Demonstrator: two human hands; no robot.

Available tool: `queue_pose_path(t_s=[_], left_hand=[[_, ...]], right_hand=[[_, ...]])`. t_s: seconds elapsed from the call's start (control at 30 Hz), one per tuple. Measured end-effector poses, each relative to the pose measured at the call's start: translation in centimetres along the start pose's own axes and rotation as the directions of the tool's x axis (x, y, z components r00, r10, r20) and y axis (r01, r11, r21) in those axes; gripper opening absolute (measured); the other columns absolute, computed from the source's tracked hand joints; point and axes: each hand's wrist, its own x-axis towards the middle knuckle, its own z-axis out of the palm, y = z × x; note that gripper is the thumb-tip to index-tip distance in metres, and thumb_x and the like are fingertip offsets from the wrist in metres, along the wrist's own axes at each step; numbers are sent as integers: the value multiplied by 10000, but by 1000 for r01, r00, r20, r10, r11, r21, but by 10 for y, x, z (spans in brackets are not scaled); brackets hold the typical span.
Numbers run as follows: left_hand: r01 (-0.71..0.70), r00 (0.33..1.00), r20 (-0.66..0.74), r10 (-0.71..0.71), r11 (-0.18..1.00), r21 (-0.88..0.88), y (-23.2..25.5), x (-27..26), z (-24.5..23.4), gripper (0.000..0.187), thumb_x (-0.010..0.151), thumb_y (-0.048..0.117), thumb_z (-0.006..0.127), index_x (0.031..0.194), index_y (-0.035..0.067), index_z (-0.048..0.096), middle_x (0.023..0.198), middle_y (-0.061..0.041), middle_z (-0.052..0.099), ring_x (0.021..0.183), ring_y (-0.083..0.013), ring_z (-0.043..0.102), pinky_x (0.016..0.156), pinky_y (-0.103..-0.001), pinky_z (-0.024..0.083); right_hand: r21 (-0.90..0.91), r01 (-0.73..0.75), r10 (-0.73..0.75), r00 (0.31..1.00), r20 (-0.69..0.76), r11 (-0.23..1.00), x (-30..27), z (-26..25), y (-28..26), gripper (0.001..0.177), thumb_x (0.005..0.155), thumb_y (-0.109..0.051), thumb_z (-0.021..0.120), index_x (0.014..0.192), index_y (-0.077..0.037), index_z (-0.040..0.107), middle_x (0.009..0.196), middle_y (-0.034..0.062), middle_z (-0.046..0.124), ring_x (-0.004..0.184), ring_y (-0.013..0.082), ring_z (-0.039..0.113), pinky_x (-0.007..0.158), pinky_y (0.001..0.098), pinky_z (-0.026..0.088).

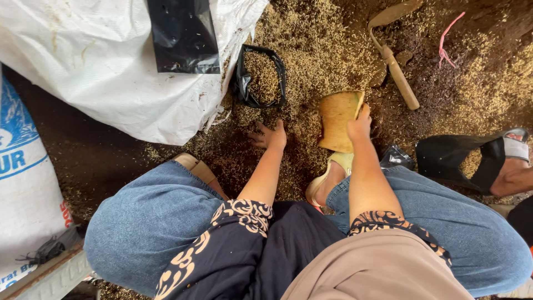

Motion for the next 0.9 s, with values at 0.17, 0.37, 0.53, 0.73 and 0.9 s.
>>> queue_pose_path(t_s=[0.17,0.37,0.53,0.73,0.9], left_hand=[[-116,992,-41,115,993,-23,26,16,39,1021,919,726,522,1657,241,10,1678,-234,-199,1524,-546,-139,1207,-671,194],[-267,961,-16,276,911,-313,42,46,82,1155,930,687,554,1591,34,-131,1653,-271,-156,1523,-487,15,1263,-528,146],[-532,841,139,522,846,39,62,18,63,887,1053,652,293,1630,104,-99,1694,-244,-78,1529,-512,-56,1243,-583,28],[-589,799,237,553,798,125,87,-76,-19,566,997,446,387,1525,245,367,1447,-86,594,1308,-349,549,1190,-643,128],[-880,470,-92,878,475,31,97,-111,-79,229,1006,223,598,1193,153,710,1181,-74,716,1074,-262,668,981,-454,548]], right_hand=[[140,17,-17,1000,1,990,13,32,16,783,912,56,467,1617,-141,189,1498,238,440,1187,361,597,955,451,530],[285,13,-32,998,60,958,1,76,-13,721,966,-44,503,1604,-71,169,1553,245,411,1401,379,459,1151,478,385],[342,-137,68,976,207,930,-6,83,-39,791,901,15,481,1601,-135,144,1566,214,400,1421,370,427,1182,494,339],[633,-278,48,933,356,723,7,76,-41,774,888,28,431,1602,-161,198,1566,228,381,1442,389,401,1177,571,340],[640,-247,-4,931,364,728,24,52,-38,849,889,26,447,1646,-201,136,1639,163,275,1496,351,310,1223,563,217]])
